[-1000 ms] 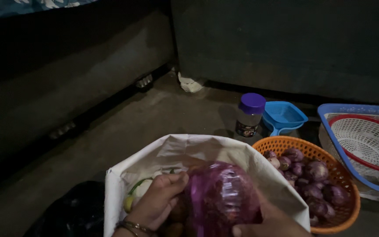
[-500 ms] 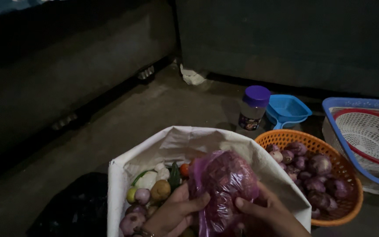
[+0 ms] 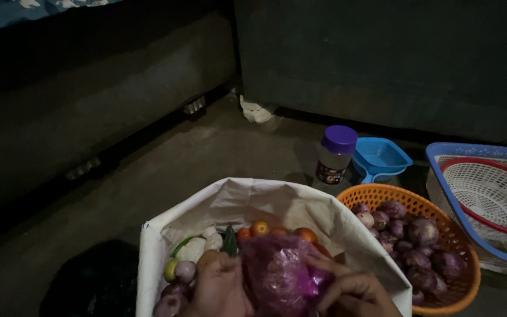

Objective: The person sorts red onions from a white sack containing mixed vegetables, including tomatoes and potatoes. They peel the dry outer layers of the onions by hand and place the cleaned onions into an orange basket.

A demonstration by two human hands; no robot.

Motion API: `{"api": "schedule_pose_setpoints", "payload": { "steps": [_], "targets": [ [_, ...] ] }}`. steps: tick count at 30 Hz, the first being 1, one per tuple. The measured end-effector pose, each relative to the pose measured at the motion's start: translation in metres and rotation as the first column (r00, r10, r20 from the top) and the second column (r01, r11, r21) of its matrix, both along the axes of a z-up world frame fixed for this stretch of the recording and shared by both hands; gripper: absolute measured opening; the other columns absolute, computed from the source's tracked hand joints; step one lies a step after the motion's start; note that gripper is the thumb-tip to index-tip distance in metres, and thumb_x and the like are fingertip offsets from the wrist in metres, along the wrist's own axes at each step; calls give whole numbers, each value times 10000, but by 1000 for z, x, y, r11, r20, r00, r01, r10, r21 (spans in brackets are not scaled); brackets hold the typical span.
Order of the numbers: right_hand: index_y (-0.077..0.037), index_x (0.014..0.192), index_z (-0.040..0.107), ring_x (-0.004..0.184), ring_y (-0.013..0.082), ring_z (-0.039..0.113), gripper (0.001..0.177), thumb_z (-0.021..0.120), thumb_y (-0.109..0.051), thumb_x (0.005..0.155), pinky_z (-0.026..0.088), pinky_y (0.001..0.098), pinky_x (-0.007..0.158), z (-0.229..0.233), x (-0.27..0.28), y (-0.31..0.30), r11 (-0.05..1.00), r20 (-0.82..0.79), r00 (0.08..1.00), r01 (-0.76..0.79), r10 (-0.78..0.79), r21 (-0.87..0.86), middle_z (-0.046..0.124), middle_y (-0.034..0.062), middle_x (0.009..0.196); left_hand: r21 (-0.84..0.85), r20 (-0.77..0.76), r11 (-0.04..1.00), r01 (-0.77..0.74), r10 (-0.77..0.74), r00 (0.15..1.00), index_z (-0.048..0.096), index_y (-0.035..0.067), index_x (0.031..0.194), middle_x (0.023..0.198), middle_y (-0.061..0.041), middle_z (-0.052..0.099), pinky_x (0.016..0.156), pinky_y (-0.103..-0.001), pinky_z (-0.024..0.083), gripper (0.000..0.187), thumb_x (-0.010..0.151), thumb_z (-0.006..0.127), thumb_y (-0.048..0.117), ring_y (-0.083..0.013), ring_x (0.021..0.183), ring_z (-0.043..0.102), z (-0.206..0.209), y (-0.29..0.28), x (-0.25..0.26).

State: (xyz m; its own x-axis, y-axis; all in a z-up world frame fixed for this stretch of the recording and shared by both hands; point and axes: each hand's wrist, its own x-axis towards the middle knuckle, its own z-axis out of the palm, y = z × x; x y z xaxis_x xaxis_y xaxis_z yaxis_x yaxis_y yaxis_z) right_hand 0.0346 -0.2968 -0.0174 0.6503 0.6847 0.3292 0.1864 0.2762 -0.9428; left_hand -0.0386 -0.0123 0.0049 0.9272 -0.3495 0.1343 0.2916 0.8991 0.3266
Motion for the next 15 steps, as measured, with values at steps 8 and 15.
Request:
{"api": "schedule_pose_setpoints", "payload": {
  "steps": [8,15],
  "targets": [
    [58,852,815,1296,480,647,156,667,98,826,435,573,1182,-28,5,-11,996,-57,996,75,-72,43,729,297,1234,540,-345,840,60,156,925,353,87,1525,1340,-161,605,1099,-508,470,939,694,789,78,-335,1288,604,55,-14,-18],
    [-144,1575,434,1529,291,320,831,757,-336,833,247,501,1217,39,-10,19,736,184,889,451,-418,-506,416,140,1619,631,12,773,-58,65,998,360,74,1572,1402,-159,613,1131,-425,491,1014,661,797,-24,-262,1262,629,73,-19,-32]
  ]
}}
